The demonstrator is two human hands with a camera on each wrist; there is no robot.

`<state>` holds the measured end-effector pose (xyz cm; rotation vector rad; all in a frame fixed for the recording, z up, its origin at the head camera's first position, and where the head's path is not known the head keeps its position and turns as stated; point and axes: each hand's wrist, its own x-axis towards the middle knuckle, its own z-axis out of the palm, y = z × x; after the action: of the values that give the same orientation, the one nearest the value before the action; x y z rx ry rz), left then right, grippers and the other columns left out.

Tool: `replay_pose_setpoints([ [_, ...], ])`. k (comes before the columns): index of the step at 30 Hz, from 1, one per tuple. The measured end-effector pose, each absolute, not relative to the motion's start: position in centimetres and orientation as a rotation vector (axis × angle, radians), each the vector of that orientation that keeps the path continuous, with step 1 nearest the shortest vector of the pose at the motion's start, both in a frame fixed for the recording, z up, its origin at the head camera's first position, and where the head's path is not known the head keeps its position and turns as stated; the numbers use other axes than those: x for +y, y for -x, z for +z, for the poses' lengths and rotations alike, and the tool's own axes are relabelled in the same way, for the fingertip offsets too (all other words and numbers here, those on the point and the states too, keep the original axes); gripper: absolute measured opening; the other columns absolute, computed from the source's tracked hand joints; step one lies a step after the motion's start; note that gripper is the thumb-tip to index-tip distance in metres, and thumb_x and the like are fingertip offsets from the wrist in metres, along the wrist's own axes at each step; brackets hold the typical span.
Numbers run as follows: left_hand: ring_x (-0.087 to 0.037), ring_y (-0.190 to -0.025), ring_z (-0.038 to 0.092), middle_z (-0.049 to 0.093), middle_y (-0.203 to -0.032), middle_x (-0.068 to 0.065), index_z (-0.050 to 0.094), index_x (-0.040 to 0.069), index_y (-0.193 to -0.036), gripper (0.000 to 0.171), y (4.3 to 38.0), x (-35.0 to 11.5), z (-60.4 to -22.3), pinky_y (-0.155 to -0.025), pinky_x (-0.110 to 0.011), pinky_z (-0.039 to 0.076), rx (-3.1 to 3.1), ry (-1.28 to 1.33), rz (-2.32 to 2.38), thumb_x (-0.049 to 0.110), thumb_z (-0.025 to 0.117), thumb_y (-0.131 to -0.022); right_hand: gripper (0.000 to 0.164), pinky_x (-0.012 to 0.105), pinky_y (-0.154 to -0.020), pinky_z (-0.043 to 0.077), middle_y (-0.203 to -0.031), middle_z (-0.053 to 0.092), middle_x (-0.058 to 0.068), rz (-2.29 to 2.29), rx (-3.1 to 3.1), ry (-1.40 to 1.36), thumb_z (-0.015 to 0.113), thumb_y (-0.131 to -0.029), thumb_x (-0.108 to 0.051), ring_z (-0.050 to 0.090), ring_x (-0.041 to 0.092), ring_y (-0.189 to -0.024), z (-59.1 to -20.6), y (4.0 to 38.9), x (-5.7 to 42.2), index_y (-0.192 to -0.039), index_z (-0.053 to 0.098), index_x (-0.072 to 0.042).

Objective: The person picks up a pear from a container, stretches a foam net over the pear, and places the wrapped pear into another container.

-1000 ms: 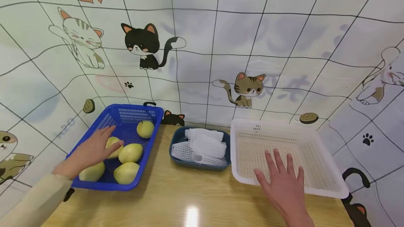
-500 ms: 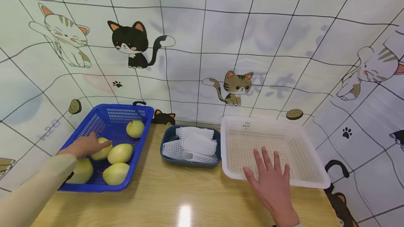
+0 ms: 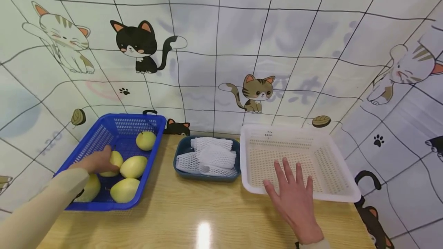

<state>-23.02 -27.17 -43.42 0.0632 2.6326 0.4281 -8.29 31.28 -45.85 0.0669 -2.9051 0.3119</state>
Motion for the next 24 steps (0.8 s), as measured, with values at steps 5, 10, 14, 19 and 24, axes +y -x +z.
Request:
replay_pose_setpoints([
  [5, -0.040, -0.089, 0.057, 0.059, -0.101, -0.027, 0.017, -0.021, -0.145, 0.102, 23.2, -27.2, -43.4, -0.081, -0.057, 0.049, 2.699, -0.140, 0.431, 0.030, 0.079, -0.082, 0.072, 0.081, -0.106, 0.013, -0.167, 0.028, 0.020, 0.285, -2.893, -0.075, 0.049, -0.105, -0.057, 0.019, 0.054, -0.149, -45.5, 8.2, 31.2, -0.159, 0.039, -0.011],
  [10, -0.043, -0.090, 0.060, 0.059, -0.107, -0.031, 0.024, -0.016, -0.145, 0.100, 22.8, -27.5, -41.8, -0.073, -0.058, 0.049, 2.833, -0.178, 0.464, 0.037, 0.082, -0.082, 0.073, 0.081, -0.106, 0.013, -0.167, 0.028, 0.020, 0.304, -2.901, -0.089, 0.050, -0.104, -0.057, 0.019, 0.054, -0.150, -45.4, 8.0, 31.2, -0.159, 0.039, -0.011],
  [14, -0.043, -0.087, 0.058, 0.054, -0.112, -0.036, 0.031, -0.012, -0.142, 0.094, 22.2, -26.9, -40.2, -0.066, -0.054, 0.048, 2.952, -0.216, 0.578, 0.039, 0.082, -0.082, 0.072, 0.080, -0.106, 0.013, -0.167, 0.028, 0.020, 0.314, -2.896, -0.082, 0.050, -0.104, -0.057, 0.018, 0.054, -0.150, -45.3, 7.8, 31.3, -0.159, 0.039, -0.012],
  [19, -0.040, -0.087, 0.059, 0.054, -0.115, -0.035, 0.033, -0.013, -0.142, 0.091, 21.4, -25.4, -39.4, -0.064, -0.048, 0.051, 3.005, -0.318, 0.769, 0.034, 0.083, -0.082, 0.072, 0.080, -0.108, 0.012, -0.168, 0.025, 0.018, 0.329, -2.894, -0.069, 0.048, -0.105, -0.057, 0.017, 0.053, -0.151, -45.2, 7.8, 31.1, -0.160, 0.038, -0.013],
  [24, -0.037, -0.088, 0.061, 0.056, -0.119, -0.034, 0.034, -0.012, -0.143, 0.091, 20.6, -23.7, -39.2, -0.064, -0.045, 0.053, 3.012, -0.378, 0.889, 0.031, 0.085, -0.082, 0.072, 0.080, -0.108, 0.012, -0.168, 0.025, 0.018, 0.339, -2.893, -0.068, 0.048, -0.105, -0.057, 0.016, 0.053, -0.151, -45.1, 7.7, 31.0, -0.161, 0.037, -0.013],
])
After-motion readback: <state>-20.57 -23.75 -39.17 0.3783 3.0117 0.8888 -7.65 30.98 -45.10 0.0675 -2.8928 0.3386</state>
